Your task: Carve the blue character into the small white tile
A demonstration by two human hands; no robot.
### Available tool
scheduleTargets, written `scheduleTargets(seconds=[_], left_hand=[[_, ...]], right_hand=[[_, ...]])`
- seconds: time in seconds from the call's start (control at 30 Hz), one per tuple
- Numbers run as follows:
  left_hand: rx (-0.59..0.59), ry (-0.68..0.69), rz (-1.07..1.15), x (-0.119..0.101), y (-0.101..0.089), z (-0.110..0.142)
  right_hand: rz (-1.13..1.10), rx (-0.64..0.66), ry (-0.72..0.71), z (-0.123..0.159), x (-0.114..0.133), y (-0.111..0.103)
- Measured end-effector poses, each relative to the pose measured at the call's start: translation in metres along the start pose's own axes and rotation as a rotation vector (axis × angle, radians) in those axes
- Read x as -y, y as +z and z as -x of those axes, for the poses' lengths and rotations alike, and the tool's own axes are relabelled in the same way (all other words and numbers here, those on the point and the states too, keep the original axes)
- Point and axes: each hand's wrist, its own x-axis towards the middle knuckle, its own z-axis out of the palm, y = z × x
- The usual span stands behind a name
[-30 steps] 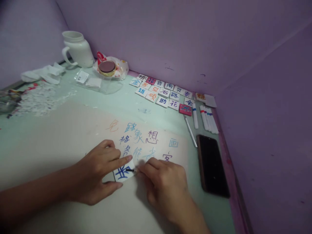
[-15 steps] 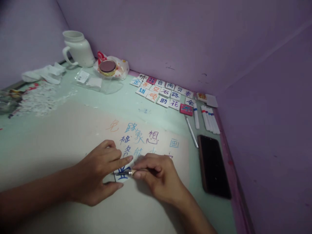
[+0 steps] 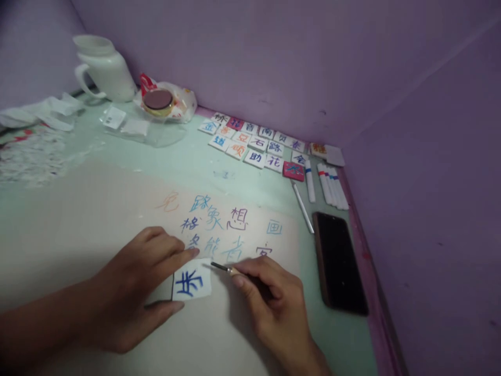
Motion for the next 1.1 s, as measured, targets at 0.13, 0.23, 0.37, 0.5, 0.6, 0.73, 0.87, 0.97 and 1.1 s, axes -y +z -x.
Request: scheduleTargets(seconds=[0.13, 0.23, 0.37, 0.5, 0.6, 0.73, 0.87, 0.97, 1.1], left_hand=[[-0.025, 0.016, -0.006, 0.001, 0.000, -0.002], [-0.012, 0.031, 0.007, 0.003, 0.001, -0.003], [-0.023, 0.045, 0.001, 0.003, 0.002, -0.003], [0.029, -0.006, 0.018, 0.002, 0.002, -0.002], [0.025, -0.041, 0.049, 0.002, 0.003, -0.001], [-0.045, -0.031, 0.067, 0.003, 0.004, 0.001], [-0.140, 0.106, 0.026, 0.000, -0.002, 0.007], [-0.103, 0.120, -0.003, -0.008, -0.010, 0.015], [-0.077, 0.026, 0.007, -0.013, -0.015, 0.022]], right_hand=[[0.048, 0.104, -0.097, 0.003, 0.006, 0.000], [0.110, 0.124, -0.158, 0.005, 0.009, -0.003], [0.209, 0.110, -0.187, 0.009, 0.010, -0.004], [0.236, 0.090, -0.165, 0.011, 0.009, -0.003], [0.215, 0.026, -0.131, 0.011, 0.006, -0.002], [0.187, -0.125, -0.126, 0.009, 0.003, -0.001], [0.192, -0.212, -0.159, 0.007, -0.001, 0.001], [0.198, -0.225, -0.181, 0.006, -0.002, 0.002], [0.215, -0.208, -0.192, 0.006, 0.000, 0.001]])
